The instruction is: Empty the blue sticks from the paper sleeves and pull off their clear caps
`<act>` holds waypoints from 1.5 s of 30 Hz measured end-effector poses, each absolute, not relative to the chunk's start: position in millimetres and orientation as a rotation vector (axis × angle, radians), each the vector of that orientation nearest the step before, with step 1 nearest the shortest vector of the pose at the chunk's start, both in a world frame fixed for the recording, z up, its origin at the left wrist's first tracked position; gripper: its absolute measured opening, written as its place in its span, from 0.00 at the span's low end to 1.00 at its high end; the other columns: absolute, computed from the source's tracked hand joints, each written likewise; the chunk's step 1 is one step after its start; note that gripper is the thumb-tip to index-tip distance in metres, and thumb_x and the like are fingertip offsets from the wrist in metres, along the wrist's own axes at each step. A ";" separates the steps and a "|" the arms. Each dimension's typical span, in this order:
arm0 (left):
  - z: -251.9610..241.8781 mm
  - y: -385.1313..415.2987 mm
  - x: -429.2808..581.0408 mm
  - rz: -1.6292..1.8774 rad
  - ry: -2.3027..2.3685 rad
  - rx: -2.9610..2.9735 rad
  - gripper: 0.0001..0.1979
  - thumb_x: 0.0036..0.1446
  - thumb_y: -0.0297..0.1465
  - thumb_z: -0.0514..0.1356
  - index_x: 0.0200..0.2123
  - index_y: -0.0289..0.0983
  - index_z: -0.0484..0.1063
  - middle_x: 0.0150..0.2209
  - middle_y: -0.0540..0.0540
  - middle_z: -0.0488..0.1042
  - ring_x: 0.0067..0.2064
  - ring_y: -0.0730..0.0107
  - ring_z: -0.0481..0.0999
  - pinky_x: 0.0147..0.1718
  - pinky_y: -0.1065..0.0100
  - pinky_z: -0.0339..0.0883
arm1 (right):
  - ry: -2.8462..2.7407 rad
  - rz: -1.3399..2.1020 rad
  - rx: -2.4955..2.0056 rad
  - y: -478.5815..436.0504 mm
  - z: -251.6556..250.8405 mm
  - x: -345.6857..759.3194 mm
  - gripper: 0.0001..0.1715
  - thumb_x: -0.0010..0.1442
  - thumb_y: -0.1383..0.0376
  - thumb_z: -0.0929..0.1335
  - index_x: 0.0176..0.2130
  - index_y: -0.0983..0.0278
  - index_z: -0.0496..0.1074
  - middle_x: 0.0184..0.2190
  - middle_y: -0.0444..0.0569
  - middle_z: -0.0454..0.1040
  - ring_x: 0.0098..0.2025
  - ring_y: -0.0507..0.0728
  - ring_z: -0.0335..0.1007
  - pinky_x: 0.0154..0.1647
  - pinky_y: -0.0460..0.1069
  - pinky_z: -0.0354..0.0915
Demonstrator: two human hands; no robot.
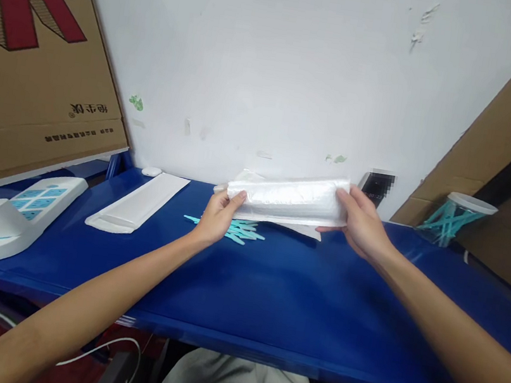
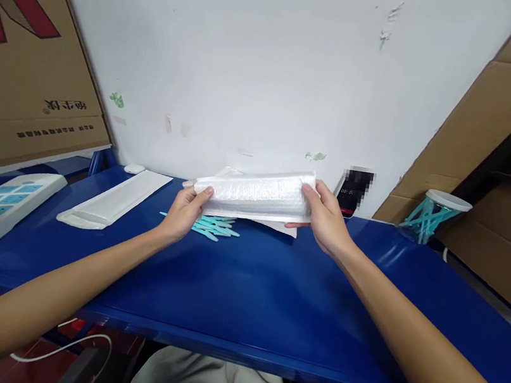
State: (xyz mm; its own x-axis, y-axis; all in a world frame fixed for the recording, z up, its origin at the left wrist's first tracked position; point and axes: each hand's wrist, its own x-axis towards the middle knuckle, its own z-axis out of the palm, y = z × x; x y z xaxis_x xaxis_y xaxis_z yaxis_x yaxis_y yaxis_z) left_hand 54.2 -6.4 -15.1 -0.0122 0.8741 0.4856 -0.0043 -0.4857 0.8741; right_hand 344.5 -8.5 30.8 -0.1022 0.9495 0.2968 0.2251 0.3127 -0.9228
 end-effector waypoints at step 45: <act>-9.3 3.0 24.0 1.616 0.947 1.527 0.16 0.48 0.42 0.71 0.29 0.34 0.77 0.22 0.50 0.72 0.22 0.75 0.67 0.20 0.73 0.58 | -1.726 0.253 -1.035 46.9 156.7 246.8 0.13 0.66 0.65 0.62 0.28 0.62 0.62 0.25 0.46 0.58 0.33 0.56 0.60 0.38 0.55 0.59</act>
State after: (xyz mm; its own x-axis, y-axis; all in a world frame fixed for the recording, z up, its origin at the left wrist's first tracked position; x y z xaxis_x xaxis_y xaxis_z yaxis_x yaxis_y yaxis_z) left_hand 24.0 3.0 -9.3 -0.0499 0.8764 0.4791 -0.0104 -0.4801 0.8772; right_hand 246.8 46.9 156.7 -0.0669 0.7378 0.6717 0.5139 0.6025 -0.6106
